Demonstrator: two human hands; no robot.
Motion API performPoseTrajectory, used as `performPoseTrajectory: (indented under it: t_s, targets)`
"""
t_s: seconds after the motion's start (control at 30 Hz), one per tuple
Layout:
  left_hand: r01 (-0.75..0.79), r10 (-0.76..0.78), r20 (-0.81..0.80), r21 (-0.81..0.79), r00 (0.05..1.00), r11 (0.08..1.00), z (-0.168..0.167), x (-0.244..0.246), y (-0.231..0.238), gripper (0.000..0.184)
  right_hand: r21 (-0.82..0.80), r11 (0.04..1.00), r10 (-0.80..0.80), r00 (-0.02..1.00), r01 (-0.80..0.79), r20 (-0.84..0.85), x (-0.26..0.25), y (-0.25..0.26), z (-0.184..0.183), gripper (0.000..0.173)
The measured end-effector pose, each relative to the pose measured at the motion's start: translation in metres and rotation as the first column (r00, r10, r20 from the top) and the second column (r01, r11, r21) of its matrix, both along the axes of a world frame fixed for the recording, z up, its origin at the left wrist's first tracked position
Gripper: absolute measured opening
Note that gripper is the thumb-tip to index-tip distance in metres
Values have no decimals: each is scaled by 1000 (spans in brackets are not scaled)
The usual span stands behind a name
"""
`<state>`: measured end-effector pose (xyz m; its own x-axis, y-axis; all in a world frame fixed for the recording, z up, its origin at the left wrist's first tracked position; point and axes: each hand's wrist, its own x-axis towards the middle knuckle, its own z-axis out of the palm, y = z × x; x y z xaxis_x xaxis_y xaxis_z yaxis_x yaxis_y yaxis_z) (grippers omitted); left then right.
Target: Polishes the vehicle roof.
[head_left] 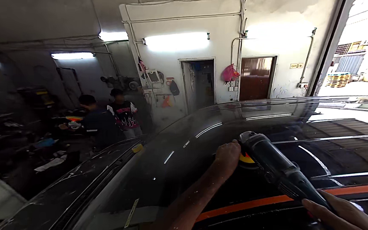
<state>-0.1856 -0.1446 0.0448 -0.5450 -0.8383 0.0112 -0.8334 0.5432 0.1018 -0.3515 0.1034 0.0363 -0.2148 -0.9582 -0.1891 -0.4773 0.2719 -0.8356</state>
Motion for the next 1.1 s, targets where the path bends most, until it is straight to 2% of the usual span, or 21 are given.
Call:
performPoseTrajectory:
  t_s: [0.13,0.33,0.47,0.6,0.8,1.1]
  targets:
    - [-81,81,7,-13,997,997,-12,52,-9,37,28,997,77,997,-77,-4,31,-23,-5,51]
    - [-248,248,12,52,969,967,-33,127,-13,41,116,975,195,979,-188,-52,81,-48,-9,51]
    - [-321,320,25,88,947,943,-44,168,5,42,173,943,304,946,-283,-109,106,-51,-9,52]
    - [-373,370,46,95,928,923,-56,189,32,46,175,914,393,907,-366,-152,111,-39,-12,55]
    - [-353,344,116,67,932,933,-43,154,64,51,175,935,339,925,-309,-174,87,4,-9,53]
    - [-124,128,218,-32,967,992,-3,14,72,44,-1,996,86,995,-86,-55,3,64,-27,50]
